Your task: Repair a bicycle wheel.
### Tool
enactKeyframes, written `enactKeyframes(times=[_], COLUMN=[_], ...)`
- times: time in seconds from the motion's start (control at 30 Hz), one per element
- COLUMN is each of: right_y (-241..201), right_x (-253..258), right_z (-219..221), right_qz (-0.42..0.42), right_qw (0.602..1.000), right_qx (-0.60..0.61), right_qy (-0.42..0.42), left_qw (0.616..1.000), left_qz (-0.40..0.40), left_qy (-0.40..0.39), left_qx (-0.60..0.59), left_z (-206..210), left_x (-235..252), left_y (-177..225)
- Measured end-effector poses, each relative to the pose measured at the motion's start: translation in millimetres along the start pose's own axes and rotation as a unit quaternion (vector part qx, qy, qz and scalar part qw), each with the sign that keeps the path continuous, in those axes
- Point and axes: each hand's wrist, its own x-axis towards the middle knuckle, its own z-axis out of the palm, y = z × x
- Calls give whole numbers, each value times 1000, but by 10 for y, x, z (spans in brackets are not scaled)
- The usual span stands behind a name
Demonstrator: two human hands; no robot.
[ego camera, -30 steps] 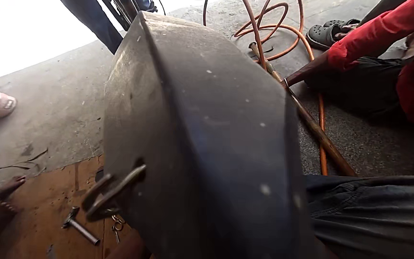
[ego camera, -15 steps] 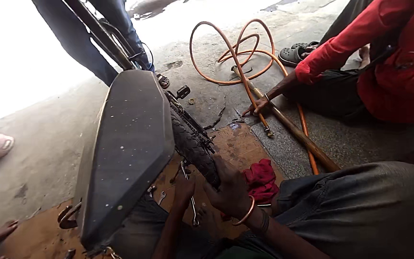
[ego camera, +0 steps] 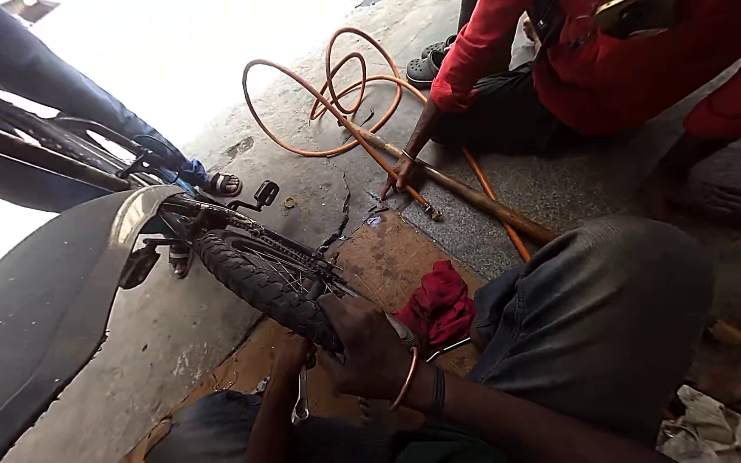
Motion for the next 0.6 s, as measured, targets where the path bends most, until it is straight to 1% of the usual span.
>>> enactKeyframes(times=[0.13,0.2,0.23,0.27,0.3,0.37,0.4,0.43,0.5,0.53,0.57,0.6], right_y=[37,64,68,71,83,100,104,115,144,156,173,196], right_x=[-65,-65,-73,-81,-74,-53,-49,-53,-93,-117,-130,-138], right_z=[42,47,58,61,63,66,61,52,16,-28,-75,-119], right_qz=[-1,-12,-15,-16,-19,-25,-31,-40,-60,-72,-83,-91], right_qw=[1000,1000,1000,1000,1000,999,998,998,997,996,995,993], right_qx=[-6,-1,4,11,21,45,51,49,40,46,58,80], right_qy=[10,8,4,-5,-10,-16,-9,3,34,32,15,-9], left_qw=[999,999,999,997,986,937,914,900,879,875,875,876], left_qz=[14,21,13,-1,-19,-35,-19,11,115,187,268,351], left_qy=[31,33,19,-8,-41,-79,-69,-41,20,42,58,72], left_qx=[3,-4,-26,-78,-158,-339,-399,-435,-463,-444,-398,-323], left_z=[56,52,19,-29,-87,-216,-244,-227,-105,-20,63,135], left_x=[81,111,114,129,139,70,-17,-145,-532,-766,-992,-1172], left_y=[-181,-186,-209,-255,-300,-414,-456,-471,-438,-395,-340,-287])
